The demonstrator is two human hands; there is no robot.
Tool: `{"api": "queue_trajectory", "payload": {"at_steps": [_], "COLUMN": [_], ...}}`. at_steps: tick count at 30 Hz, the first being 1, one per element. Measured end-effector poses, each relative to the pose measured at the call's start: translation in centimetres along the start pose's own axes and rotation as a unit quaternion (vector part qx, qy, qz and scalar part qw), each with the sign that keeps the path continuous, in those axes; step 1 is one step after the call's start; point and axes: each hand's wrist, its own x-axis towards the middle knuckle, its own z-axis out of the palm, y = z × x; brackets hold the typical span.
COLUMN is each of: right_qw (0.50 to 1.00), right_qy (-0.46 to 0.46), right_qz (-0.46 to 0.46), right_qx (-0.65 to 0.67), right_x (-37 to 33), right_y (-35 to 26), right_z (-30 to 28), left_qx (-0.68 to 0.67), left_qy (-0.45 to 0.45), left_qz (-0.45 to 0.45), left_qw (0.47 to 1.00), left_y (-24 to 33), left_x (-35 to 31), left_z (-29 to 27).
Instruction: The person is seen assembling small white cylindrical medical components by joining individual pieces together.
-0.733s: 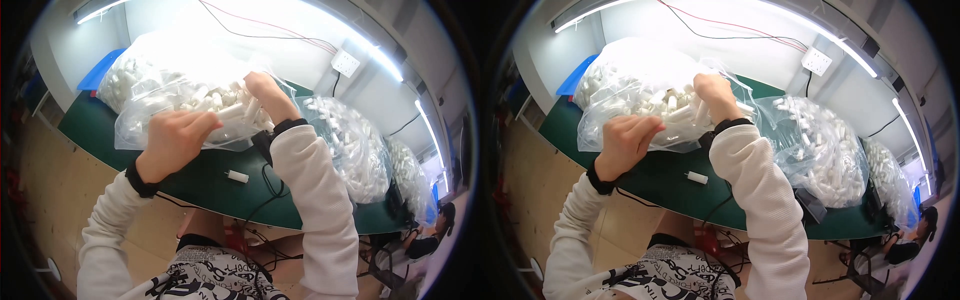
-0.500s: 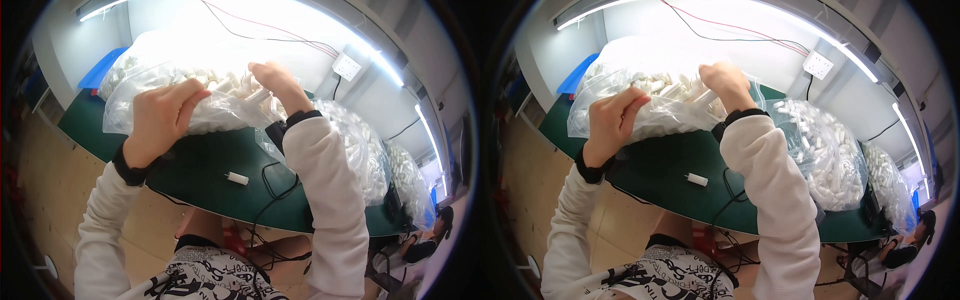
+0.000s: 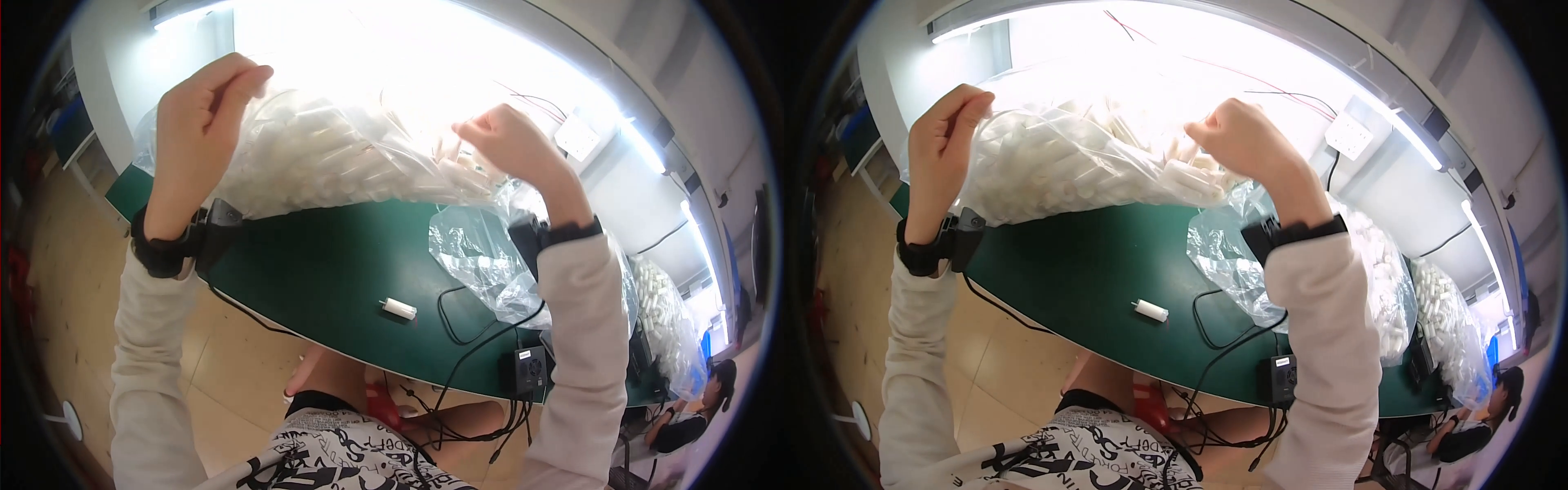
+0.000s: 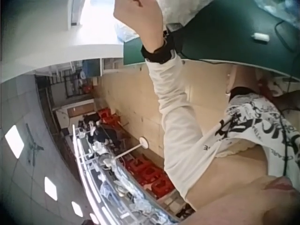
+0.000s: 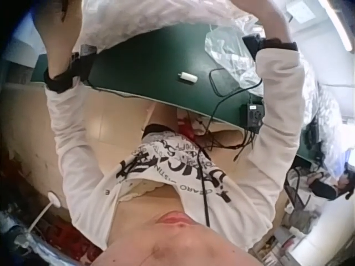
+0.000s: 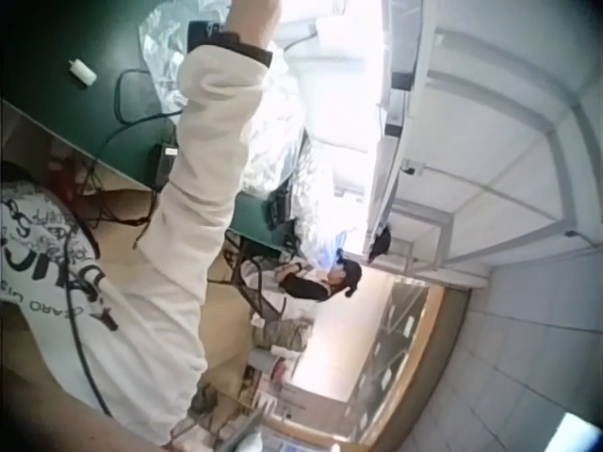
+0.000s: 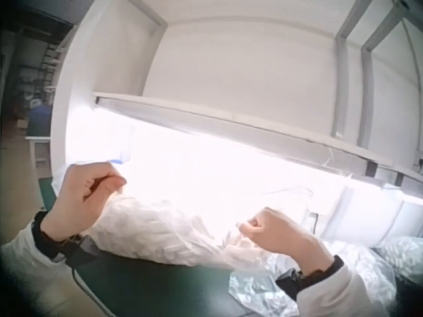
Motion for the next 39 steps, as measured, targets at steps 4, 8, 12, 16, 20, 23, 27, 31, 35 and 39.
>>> {"api": "queue_trajectory", "payload": {"at_steps": [4, 8, 12, 16, 20, 23, 27, 31, 35, 39], "right_qw": [0.957, 0.928, 0.870, 0.886, 0.865, 0.928, 0.901, 0.876, 0.858, 0.846], "right_qy": [0.176, 0.183, 0.249, 0.292, 0.399, 0.288, 0.319, 0.385, 0.353, 0.344], "right_qz": [-0.232, -0.324, -0.387, -0.315, -0.304, -0.215, -0.293, -0.272, -0.297, -0.335], "right_qx": [0.009, -0.028, -0.175, -0.177, -0.012, 0.094, 0.025, 0.105, 0.225, 0.230], "right_x": [-3.1, -6.2, -12.1, -14.7, -13.1, -14.1, -14.9, -13.2, -10.4, -7.5], "right_y": [0.2, 0.6, 0.6, 3.2, 1.7, 0.9, -0.7, -2.0, -3.6, -6.0], "right_z": [1.7, 0.5, 0.6, 5.0, 6.4, 6.1, 4.8, 1.5, -3.2, -7.4], "left_qx": [-0.002, -0.057, -0.199, -0.239, -0.220, -0.230, -0.185, -0.142, -0.067, -0.144], "left_qy": [0.003, 0.026, 0.073, 0.096, 0.099, 0.057, 0.093, 0.186, 0.141, 0.137], "left_qz": [-0.022, -0.043, -0.164, -0.228, -0.224, -0.201, -0.178, -0.142, -0.126, -0.101], "left_qw": [1.000, 0.997, 0.964, 0.939, 0.944, 0.950, 0.962, 0.962, 0.980, 0.975], "left_y": [-0.7, -0.9, -0.3, 2.1, 3.4, 4.6, 5.6, 5.1, 3.5, 4.3], "left_x": [0.0, -0.4, -2.2, -4.2, -6.5, -7.0, -6.6, -4.9, -0.7, 4.1], "left_z": [-2.4, -4.2, -6.4, -6.6, -8.3, -10.6, -12.1, -12.3, -16.3, -16.3]}}
